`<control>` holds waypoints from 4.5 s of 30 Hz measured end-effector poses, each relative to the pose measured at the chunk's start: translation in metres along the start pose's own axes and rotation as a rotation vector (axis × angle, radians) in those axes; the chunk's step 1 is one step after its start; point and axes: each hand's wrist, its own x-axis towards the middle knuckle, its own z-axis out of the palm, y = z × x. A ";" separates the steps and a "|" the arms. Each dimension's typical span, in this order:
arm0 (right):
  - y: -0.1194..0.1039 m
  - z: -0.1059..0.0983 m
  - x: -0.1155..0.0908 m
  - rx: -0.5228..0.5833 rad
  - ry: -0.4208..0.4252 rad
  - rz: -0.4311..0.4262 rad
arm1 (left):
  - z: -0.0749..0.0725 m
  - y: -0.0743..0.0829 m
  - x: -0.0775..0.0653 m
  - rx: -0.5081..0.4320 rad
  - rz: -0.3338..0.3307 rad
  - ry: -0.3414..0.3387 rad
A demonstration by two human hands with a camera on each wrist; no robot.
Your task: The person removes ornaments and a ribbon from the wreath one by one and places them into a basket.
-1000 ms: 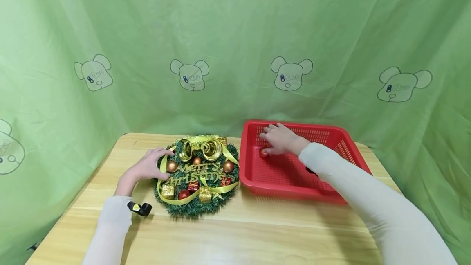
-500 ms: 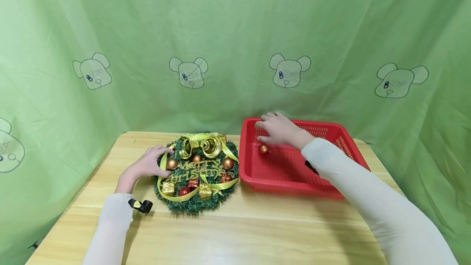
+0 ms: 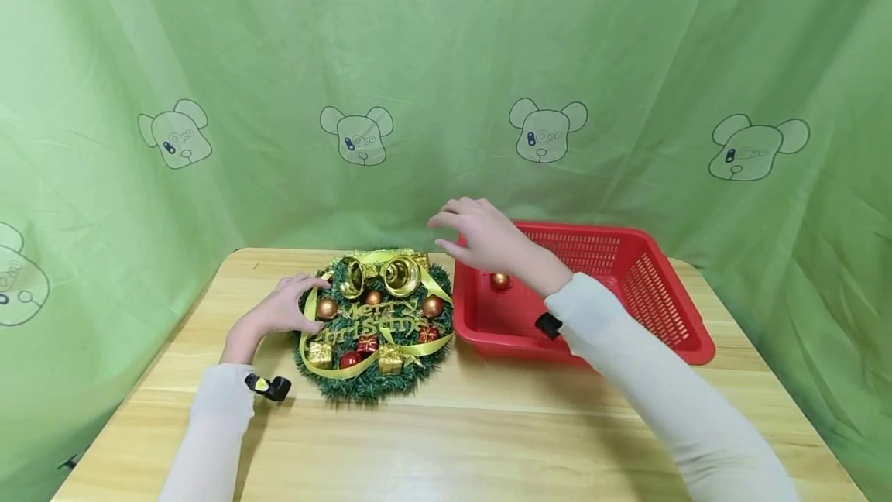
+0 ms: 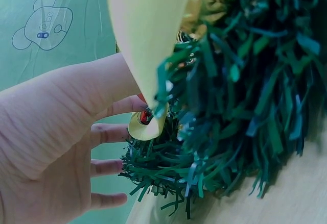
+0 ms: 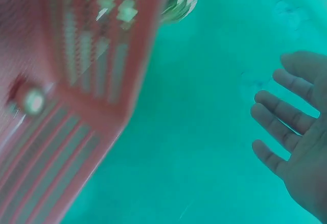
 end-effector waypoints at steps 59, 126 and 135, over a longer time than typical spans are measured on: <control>-0.128 0.117 0.023 0.025 -0.359 -0.299 | 0.000 -0.005 0.002 -0.002 0.014 0.005; -0.102 0.045 0.023 -0.085 -0.097 -0.349 | 0.001 -0.003 0.001 0.003 0.019 0.011; -0.081 0.021 0.017 -0.128 -0.084 -0.316 | 0.001 -0.003 0.001 -0.012 0.001 -0.001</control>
